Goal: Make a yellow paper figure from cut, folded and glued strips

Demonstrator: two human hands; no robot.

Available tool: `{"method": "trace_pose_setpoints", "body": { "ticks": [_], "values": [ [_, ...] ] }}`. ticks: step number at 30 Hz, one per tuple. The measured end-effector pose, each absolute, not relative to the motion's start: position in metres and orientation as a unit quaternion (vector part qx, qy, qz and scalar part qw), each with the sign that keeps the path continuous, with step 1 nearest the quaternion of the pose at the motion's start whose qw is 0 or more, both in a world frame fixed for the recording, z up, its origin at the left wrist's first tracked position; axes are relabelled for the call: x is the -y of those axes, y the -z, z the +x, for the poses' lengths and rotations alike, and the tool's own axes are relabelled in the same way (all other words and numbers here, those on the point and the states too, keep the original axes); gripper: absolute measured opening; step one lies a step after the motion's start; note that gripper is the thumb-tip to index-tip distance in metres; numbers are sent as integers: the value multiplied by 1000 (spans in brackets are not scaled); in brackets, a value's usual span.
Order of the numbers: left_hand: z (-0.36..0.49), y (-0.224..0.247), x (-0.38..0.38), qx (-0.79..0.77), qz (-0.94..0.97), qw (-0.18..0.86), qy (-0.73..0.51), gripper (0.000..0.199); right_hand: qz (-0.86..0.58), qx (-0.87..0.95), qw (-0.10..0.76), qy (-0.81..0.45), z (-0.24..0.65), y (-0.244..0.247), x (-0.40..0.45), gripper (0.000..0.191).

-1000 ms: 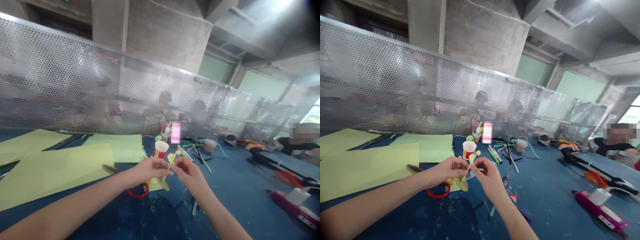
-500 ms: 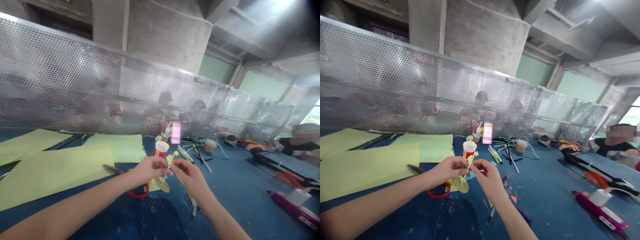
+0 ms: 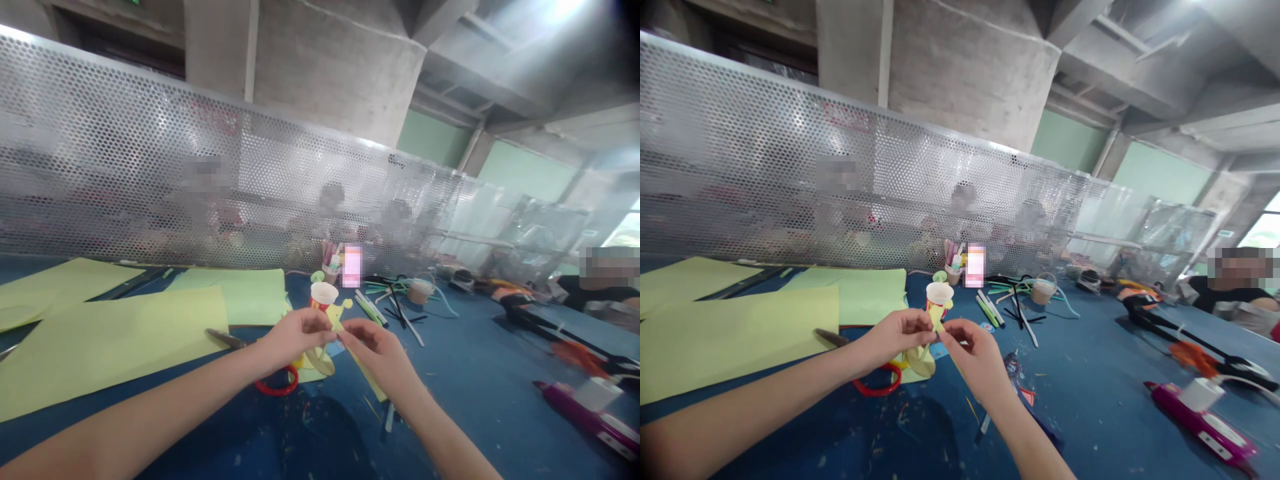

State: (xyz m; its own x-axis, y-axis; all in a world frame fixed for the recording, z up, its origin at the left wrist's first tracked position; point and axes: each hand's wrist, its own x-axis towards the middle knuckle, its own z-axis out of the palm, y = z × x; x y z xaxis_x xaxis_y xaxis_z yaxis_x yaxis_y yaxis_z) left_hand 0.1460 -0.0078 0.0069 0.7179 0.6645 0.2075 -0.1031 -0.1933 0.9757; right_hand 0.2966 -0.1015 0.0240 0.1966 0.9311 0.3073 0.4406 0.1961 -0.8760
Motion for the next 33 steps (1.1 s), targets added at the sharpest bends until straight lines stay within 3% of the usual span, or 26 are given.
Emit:
{"method": "trace_pose_setpoints", "body": {
  "ticks": [11,33],
  "values": [
    [144,-12,6,-219,648,641,-348,27,-595,584,485,-265,296,-22,102,27],
    [142,-17,6,-188,577,738,-294,18,-667,603,421,-121,305,-23,104,18]
  ]
}}
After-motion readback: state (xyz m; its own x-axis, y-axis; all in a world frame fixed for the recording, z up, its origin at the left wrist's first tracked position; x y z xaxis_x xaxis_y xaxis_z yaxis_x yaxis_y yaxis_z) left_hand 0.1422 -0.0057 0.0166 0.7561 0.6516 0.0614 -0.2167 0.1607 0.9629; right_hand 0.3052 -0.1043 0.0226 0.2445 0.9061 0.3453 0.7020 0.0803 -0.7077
